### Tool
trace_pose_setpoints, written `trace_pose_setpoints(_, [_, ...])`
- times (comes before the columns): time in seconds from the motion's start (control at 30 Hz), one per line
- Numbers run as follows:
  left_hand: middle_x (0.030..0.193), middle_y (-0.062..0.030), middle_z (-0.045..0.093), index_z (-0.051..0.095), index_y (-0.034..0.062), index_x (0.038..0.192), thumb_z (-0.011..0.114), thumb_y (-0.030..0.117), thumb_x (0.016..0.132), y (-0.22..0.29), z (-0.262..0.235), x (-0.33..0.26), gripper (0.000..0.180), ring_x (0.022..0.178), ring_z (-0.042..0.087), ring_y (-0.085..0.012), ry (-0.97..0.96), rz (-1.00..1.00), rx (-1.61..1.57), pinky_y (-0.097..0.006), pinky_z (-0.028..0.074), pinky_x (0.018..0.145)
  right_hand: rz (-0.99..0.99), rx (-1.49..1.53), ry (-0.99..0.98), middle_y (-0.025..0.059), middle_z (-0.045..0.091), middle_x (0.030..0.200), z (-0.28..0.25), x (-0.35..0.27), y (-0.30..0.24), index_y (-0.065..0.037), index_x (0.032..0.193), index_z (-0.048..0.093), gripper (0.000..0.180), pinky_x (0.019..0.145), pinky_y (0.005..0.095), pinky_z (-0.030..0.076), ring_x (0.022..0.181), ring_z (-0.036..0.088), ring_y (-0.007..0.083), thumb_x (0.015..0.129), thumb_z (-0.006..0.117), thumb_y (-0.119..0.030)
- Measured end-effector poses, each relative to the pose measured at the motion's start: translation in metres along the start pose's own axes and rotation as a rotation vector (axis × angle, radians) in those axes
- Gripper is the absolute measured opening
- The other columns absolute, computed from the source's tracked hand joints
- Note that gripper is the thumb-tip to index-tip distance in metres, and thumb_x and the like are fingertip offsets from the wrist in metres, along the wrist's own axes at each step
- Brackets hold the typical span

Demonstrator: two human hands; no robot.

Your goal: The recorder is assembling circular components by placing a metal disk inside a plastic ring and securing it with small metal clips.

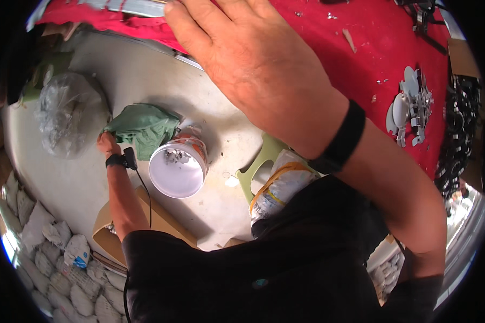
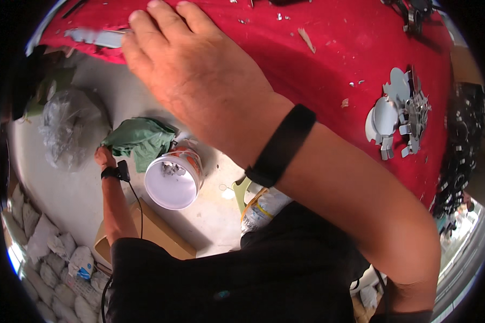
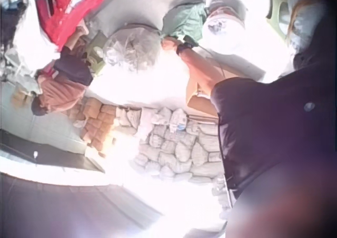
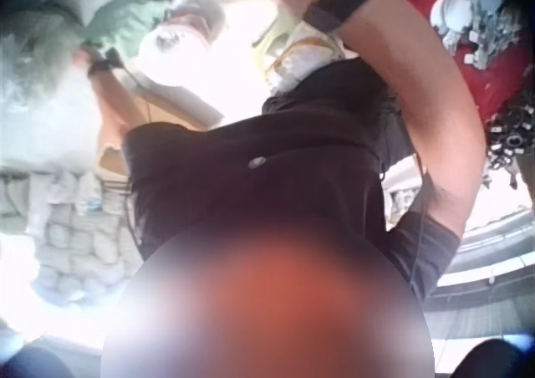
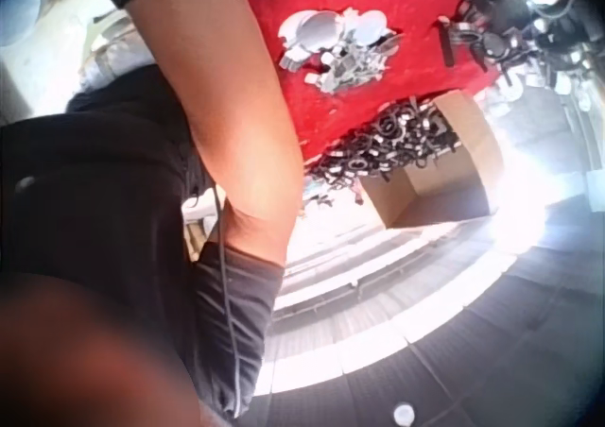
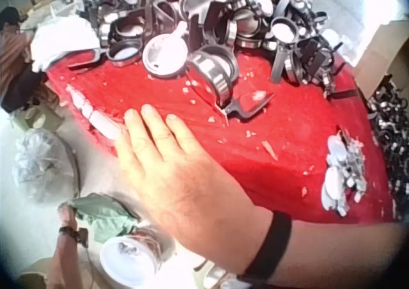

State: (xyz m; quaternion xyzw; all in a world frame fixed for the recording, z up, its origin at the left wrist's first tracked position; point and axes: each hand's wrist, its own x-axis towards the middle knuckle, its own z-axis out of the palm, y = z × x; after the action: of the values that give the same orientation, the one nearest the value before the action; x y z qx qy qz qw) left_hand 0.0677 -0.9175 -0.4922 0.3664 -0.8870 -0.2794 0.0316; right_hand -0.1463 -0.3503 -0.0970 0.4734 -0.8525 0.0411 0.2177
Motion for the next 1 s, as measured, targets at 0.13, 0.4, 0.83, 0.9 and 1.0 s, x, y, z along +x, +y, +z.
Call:
trace_pose_setpoints(0.13, [0.103,-0.0073,0.076,0.074,-0.0054,0.114,0.065,0.015,0.111,0.083,-0.025,-0.060,0.023,0.092,0.069,-0.0179,0.047,-0.014,-0.606,-0.034,0.058,0.084,0.138,0.054,0.042,0.0232,0.059,0.163,-0.002,-0.011,-0.008,-0.001,0.162,0.054,0.065,0.132,0.0508,0.039,0.153,0.056,0.0399,0.099,0.067,-0.010])
trace_pose_setpoints(0.4, [0.106,-0.0031,0.072,0.073,-0.0021,0.118,0.067,0.019,0.115,0.318,-0.157,-0.213,0.022,0.096,0.066,-0.0135,0.316,0.173,-0.662,-0.032,0.058,0.092,0.162,-0.030,-0.315,0.0216,0.047,0.176,-0.034,0.004,-0.013,0.000,0.167,0.049,0.071,0.138,0.0530,0.029,0.167,0.038,0.0396,0.102,0.071,-0.018])
trace_pose_setpoints(0.83, [0.101,0.0034,0.064,0.072,-0.0002,0.114,0.065,0.009,0.115,0.587,-0.284,-0.435,0.012,0.089,0.056,-0.0043,0.001,0.793,-1.009,-0.023,0.046,0.081,0.650,0.759,-0.080,0.0335,0.039,0.177,-0.162,-0.238,-0.086,0.004,0.178,0.021,0.133,0.138,0.0498,0.033,0.165,0.039,0.0477,0.078,0.103,-0.026])
trace_pose_setpoints(0.9, [0.104,-0.0004,0.065,0.075,-0.0031,0.112,0.067,0.006,0.112,0.619,-0.282,-0.472,0.012,0.094,0.060,-0.0083,-0.071,0.860,-1.059,-0.026,0.049,0.084,0.541,0.732,0.023,0.0342,0.033,0.179,-0.165,-0.250,-0.083,0.004,0.179,0.018,0.141,0.139,0.0491,0.031,0.168,0.034,0.0480,0.074,0.106,-0.029])
trace_pose_setpoints(1.0, [0.103,-0.0047,0.066,0.078,-0.0029,0.113,0.070,0.004,0.108,0.665,-0.280,-0.515,0.012,0.095,0.063,-0.0130,-0.222,0.967,-1.081,-0.031,0.051,0.085,0.589,0.489,0.083,0.0312,0.034,0.179,-0.170,-0.272,-0.071,0.001,0.177,0.033,0.136,0.140,0.0517,0.027,0.167,0.030,0.0510,0.070,0.108,-0.033])
